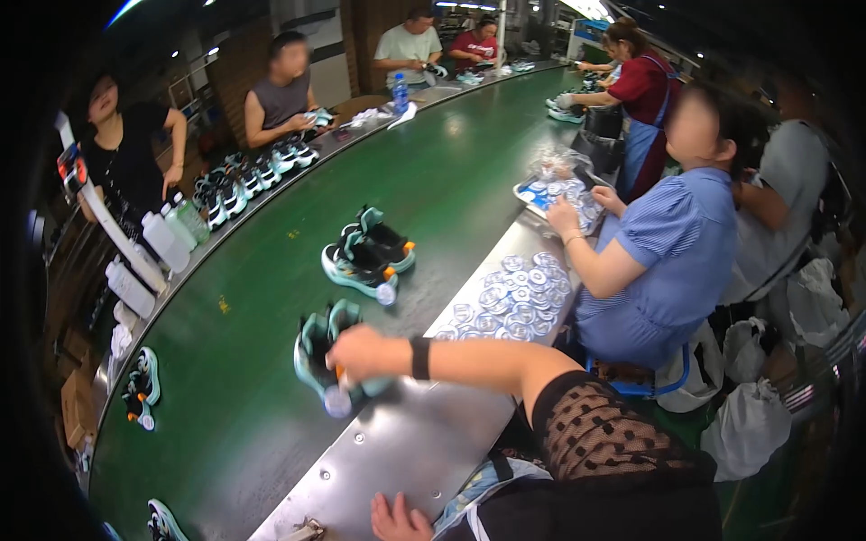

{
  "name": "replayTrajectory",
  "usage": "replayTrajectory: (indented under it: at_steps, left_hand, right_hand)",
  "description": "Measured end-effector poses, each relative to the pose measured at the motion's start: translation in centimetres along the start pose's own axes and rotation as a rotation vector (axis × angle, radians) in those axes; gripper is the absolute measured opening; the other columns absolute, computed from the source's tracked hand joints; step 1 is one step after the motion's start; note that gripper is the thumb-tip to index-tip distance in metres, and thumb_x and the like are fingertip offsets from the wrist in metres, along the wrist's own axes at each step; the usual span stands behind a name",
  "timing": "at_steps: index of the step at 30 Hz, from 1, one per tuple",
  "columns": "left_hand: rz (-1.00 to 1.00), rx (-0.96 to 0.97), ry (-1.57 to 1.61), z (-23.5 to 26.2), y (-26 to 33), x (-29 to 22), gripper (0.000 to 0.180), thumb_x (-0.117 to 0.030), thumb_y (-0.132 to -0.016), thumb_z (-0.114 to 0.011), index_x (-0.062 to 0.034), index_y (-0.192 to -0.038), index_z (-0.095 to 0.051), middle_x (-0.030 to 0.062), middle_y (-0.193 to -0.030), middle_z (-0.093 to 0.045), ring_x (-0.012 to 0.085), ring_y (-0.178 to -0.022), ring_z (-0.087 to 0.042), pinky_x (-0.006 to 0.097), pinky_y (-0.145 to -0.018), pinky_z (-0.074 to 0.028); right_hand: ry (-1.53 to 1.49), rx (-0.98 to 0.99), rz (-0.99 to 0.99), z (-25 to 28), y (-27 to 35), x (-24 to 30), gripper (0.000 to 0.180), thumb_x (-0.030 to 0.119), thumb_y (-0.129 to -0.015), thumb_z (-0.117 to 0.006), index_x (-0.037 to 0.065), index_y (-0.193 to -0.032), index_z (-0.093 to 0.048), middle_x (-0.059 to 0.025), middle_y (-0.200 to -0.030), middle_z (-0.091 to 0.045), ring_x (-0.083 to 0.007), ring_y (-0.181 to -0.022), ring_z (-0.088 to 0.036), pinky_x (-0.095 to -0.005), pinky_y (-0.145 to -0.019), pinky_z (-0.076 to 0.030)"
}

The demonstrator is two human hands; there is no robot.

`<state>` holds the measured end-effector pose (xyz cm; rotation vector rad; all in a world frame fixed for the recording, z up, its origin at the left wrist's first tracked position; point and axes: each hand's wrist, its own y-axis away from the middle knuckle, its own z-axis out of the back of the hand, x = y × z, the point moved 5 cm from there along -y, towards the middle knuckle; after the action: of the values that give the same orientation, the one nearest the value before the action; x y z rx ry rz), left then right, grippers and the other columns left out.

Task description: Attaching components and labels to athletic shoes on a factory production line.

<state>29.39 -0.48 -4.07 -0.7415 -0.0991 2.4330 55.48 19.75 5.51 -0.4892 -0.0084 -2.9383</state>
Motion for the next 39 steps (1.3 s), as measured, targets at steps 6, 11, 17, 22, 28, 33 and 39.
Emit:
replayTrajectory:
  at_steps: [6,11,17,22,28,33,39]
  left_hand:
    - [0.53,-0.267,0.986,1.6,-0.3,4.8,0.047,-0.021,-0.097,-0.05,0.0075,-0.134,-0.043,0.0219,-0.139,-0.045,0.0333,-0.127,-0.042,0.044,-0.106,-0.034]
    - [0.714,0.008,0.774,2.0,-0.4,6.3,0.058,-0.017,-0.094,-0.051,0.0103,-0.141,-0.032,0.0281,-0.135,-0.046,0.0325,-0.116,-0.05,0.042,-0.101,-0.039]
    - [0.583,-0.16,0.128,9.5,-0.8,1.1,0.046,-0.015,-0.093,-0.053,0.0125,-0.13,-0.046,0.0326,-0.123,-0.053,0.0396,-0.112,-0.054,0.04,-0.097,-0.043]
    - [0.334,0.187,0.495,7.7,0.7,-5.9,0.026,-0.014,-0.09,-0.058,-0.0001,-0.11,-0.065,0.0219,-0.1,-0.065,0.0355,-0.1,-0.061,0.04,-0.09,-0.047]
    - [-0.001,0.144,-0.004,3.3,1.7,-6.4,0.022,-0.016,-0.08,-0.065,-0.018,-0.102,-0.069,0.0093,-0.116,-0.06,0.0346,-0.103,-0.055,0.047,-0.089,-0.043]
    - [-0.238,0.218,0.076,2.8,0.9,-4.8,0.016,-0.014,-0.075,-0.063,-0.0191,-0.089,-0.069,0.0076,-0.114,-0.061,0.0347,-0.098,-0.053,0.048,-0.088,-0.041]
    - [-0.185,0.311,0.128,2.5,0.9,-4.1,0.014,-0.011,-0.074,-0.062,-0.0174,-0.084,-0.069,0.0104,-0.106,-0.064,0.0362,-0.097,-0.053,0.047,-0.088,-0.041]
  right_hand:
    - [-0.078,0.028,0.197,-5.8,13.5,11.7,0.015,0.021,-0.07,-0.064,0.011,-0.081,-0.065,-0.0126,-0.078,-0.061,-0.0311,-0.073,-0.062,-0.0427,-0.063,-0.047]
    - [-0.374,0.322,0.219,-8.1,18.9,17.5,0.041,0.031,-0.093,-0.062,0.007,-0.125,-0.056,-0.0242,-0.12,-0.061,-0.0352,-0.087,-0.062,-0.0444,-0.076,-0.05]
    - [-0.774,0.113,0.593,-4.0,17.3,13.9,0.014,0.012,-0.075,-0.064,0.005,-0.086,-0.061,-0.0148,-0.084,-0.061,-0.0347,-0.071,-0.061,-0.0416,-0.063,-0.046]
    - [-0.75,0.197,0.328,-2.2,15.3,8.8,0.049,0.007,-0.078,-0.066,0.012,-0.127,-0.057,-0.0155,-0.098,-0.054,-0.0307,-0.089,-0.059,-0.0395,-0.079,-0.046]
    - [-0.726,0.503,0.527,-5.6,14.1,11.8,0.071,0.014,-0.072,-0.077,0.02,-0.137,-0.05,-0.0158,-0.1,-0.05,-0.0325,-0.098,-0.057,-0.0405,-0.081,-0.045]
    - [-0.474,0.4,0.552,-5.7,13.6,12.3,0.073,0.021,-0.067,-0.082,0.021,-0.133,-0.053,-0.016,-0.103,-0.047,-0.0379,-0.098,-0.057,-0.0427,-0.081,-0.045]
    - [-0.525,0.418,0.696,-7.3,15.4,11.8,0.072,0.023,-0.063,-0.084,0.022,-0.13,-0.058,-0.0175,-0.107,-0.048,-0.0381,-0.097,-0.058,-0.042,-0.082,-0.045]
